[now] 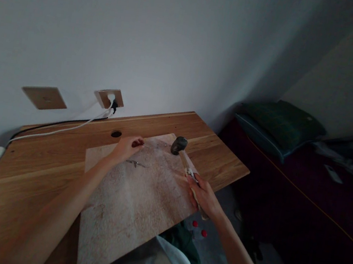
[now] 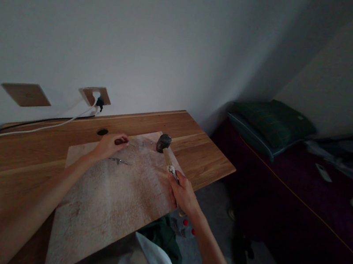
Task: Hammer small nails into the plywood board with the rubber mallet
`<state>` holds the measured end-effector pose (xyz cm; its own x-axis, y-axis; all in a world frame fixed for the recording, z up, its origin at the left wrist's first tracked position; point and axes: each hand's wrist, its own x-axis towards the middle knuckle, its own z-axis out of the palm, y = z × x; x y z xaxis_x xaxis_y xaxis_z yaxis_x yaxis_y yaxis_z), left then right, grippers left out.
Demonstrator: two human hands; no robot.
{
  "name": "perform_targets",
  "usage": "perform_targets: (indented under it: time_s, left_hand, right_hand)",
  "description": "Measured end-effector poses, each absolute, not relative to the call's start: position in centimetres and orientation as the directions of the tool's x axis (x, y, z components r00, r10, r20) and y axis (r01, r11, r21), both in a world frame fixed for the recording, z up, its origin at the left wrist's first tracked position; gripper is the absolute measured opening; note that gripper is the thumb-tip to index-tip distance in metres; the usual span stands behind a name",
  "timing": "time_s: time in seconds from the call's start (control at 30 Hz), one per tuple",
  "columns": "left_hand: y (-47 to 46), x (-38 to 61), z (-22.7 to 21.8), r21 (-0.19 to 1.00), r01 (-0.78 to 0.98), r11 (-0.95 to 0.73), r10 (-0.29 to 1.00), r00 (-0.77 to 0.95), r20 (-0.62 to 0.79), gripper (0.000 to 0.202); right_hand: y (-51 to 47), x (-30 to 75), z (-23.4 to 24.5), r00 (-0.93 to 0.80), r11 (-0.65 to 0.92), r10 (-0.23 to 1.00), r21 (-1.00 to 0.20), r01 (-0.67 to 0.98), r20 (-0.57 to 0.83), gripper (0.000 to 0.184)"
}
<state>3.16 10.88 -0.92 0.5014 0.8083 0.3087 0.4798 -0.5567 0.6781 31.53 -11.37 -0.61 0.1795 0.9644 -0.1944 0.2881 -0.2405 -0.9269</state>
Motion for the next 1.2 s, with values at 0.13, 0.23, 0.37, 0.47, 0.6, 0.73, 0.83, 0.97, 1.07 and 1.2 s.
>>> perform_targets:
  time_s: [0.13,0.23,0.37,0.47,0.6,0.73,0.83,0.97,1.07,1.2]
  left_hand:
    - [10.9,3.3,-1.6,0.678,0.457,-0.576,0.791,0.522,0.320,0.011]
    - [11.1,3.1,-1.9,0.674,0.436,-0.596,0.772,0.541,0.332,0.013]
    - [11.1,3.0,-2.2,0.659,0.433,-0.615,0.761,0.545,0.352,0.012]
    - [10.8,2.9,-2.4,0.627,0.438,-0.644,0.744,0.550,0.380,0.010]
    - [10.5,2.7,-2.6,0.587,0.440,-0.679,0.720,0.556,0.416,0.009]
    - [10.5,2.6,-2.5,0.612,0.455,-0.647,0.744,0.553,0.375,0.011]
    - [10.5,2.6,-2.2,0.648,0.481,-0.590,0.782,0.539,0.312,0.016]
    - [10.3,2.6,-1.9,0.686,0.479,-0.547,0.807,0.519,0.282,0.032]
    - [10.2,2.6,-2.0,0.701,0.463,-0.542,0.812,0.504,0.295,0.040]
    - [10.3,2.6,-2.0,0.708,0.475,-0.522,0.824,0.494,0.277,0.048]
  right_hand:
    - [-11.4,31.4,-0.5,0.191,-0.237,0.964,-0.926,0.294,-0.186,0.045]
    - [-11.5,31.1,-0.1,0.199,-0.239,0.963,-0.922,0.305,-0.184,0.044]
    - [-11.5,31.0,0.3,0.198,-0.228,0.966,-0.907,0.354,-0.166,0.042]
    - [-11.4,31.0,0.5,0.189,-0.208,0.972,-0.888,0.409,-0.141,0.040]
    - [-11.2,30.2,1.2,0.153,-0.174,0.982,-0.867,0.467,-0.114,0.036]
    - [-10.8,28.0,2.3,0.104,-0.155,0.987,-0.876,0.457,-0.121,0.034]
    - [-10.1,26.1,2.9,0.054,-0.142,0.990,-0.894,0.425,-0.132,0.033]
    - [-9.0,24.1,3.0,-0.002,-0.112,0.992,-0.907,0.407,-0.123,0.031]
    - [-8.6,23.3,2.6,-0.010,-0.100,0.993,-0.900,0.423,-0.115,0.030]
    - [-8.8,23.0,2.1,0.025,-0.107,0.994,-0.883,0.457,-0.107,0.028]
